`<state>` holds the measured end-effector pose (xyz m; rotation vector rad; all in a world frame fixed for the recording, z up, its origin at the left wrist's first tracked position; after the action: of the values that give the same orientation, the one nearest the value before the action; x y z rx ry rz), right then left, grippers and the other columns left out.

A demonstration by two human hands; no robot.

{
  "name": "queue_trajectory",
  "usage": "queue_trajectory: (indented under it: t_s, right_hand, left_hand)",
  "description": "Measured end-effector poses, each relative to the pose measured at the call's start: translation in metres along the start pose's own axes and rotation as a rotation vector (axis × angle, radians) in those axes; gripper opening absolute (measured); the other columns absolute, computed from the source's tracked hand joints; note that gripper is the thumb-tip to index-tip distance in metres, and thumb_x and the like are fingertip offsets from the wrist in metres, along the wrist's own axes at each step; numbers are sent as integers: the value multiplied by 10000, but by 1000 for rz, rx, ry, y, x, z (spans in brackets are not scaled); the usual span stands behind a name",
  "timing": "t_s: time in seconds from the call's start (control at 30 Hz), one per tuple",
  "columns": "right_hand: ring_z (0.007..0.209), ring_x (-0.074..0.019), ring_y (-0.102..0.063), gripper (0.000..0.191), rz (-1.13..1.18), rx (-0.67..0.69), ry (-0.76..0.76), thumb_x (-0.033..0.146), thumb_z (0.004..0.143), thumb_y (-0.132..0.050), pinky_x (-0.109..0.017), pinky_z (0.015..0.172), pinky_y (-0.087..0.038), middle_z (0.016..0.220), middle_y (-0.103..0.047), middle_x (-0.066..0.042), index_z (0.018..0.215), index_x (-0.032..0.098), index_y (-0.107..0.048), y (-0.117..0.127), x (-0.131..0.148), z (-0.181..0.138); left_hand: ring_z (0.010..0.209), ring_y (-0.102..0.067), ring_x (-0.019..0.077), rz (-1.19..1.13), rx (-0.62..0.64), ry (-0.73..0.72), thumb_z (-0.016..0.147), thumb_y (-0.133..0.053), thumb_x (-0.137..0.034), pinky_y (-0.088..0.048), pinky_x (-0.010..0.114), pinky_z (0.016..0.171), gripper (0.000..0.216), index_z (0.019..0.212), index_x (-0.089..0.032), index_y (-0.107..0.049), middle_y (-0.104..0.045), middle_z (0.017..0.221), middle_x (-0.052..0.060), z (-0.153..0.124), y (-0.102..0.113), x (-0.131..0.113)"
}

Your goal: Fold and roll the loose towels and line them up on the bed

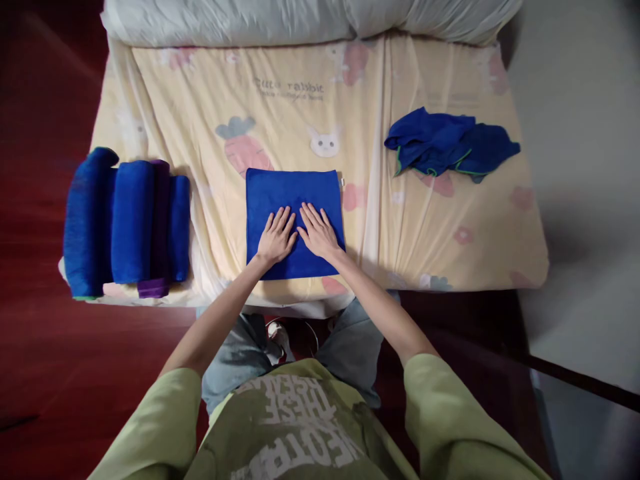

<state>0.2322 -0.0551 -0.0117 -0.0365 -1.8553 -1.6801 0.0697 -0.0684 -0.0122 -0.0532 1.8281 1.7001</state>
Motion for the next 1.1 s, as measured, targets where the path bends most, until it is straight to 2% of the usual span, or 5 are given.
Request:
queue_trajectory:
  t_s: [0.3, 0.53, 0.73, 0.9, 1.1]
  right_hand:
    - [1604, -251, -221, 641, 12, -123, -131, 386, 1057, -354, -565, 1339, -173, 1697, -297, -67, 1664, 201, -270, 16, -25, -71]
    - [1601, -249, -208, 626, 33, -103, -140, 347, 1039, -349, -581, 1344, -164, 1699, -273, -33, 1654, 239, -303, 21, -16, -118]
    - [1579, -260, -275, 613, 2, -149, -51, 301, 1031, -405, -570, 1326, -258, 1674, -326, -44, 1639, 261, -343, 12, -15, -159]
    - [1541, -268, -376, 534, -36, -264, 109, 225, 1052, -371, -532, 1280, -365, 1615, -440, -128, 1568, 122, -463, -3, -21, -201]
    - [1470, -260, -492, 521, -91, -327, 197, 96, 987, -413, -514, 1242, -426, 1534, -552, -110, 1475, 156, -587, -7, -14, -200]
  left_hand:
    - [1612, -91, 248, 54, -31, 178, 1028, -319, -466, -123, 490, 1342, 702, 1683, -235, -221, -130, 1731, 9, -78, 16, 23]
    - [1597, -59, 231, 109, -24, 134, 1033, -285, -429, -125, 498, 1349, 697, 1692, -229, -172, -124, 1723, 36, -125, 16, 19]
    - [1591, -146, 245, 94, -13, -5, 1049, -353, -424, -176, 507, 1338, 656, 1675, -262, -246, -202, 1712, 60, -168, 13, 17]
    - [1565, -283, 263, 14, -88, -15, 1062, -380, -346, -270, 543, 1293, 557, 1590, -174, -422, -359, 1660, 130, -205, 7, 29]
    - [1551, -331, 231, 55, -60, -30, 976, -424, -151, -314, 502, 1280, 549, 1510, -212, -535, -440, 1622, 83, -201, 11, 27]
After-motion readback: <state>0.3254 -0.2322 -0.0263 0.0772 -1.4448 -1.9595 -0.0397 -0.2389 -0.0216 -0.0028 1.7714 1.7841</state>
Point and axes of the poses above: each hand's wrist, its own z-axis towards the middle knuckle, its own y-axis out of the back of the hand, x = y × z, the point moved 3 cm from there along z, towards the middle knuckle
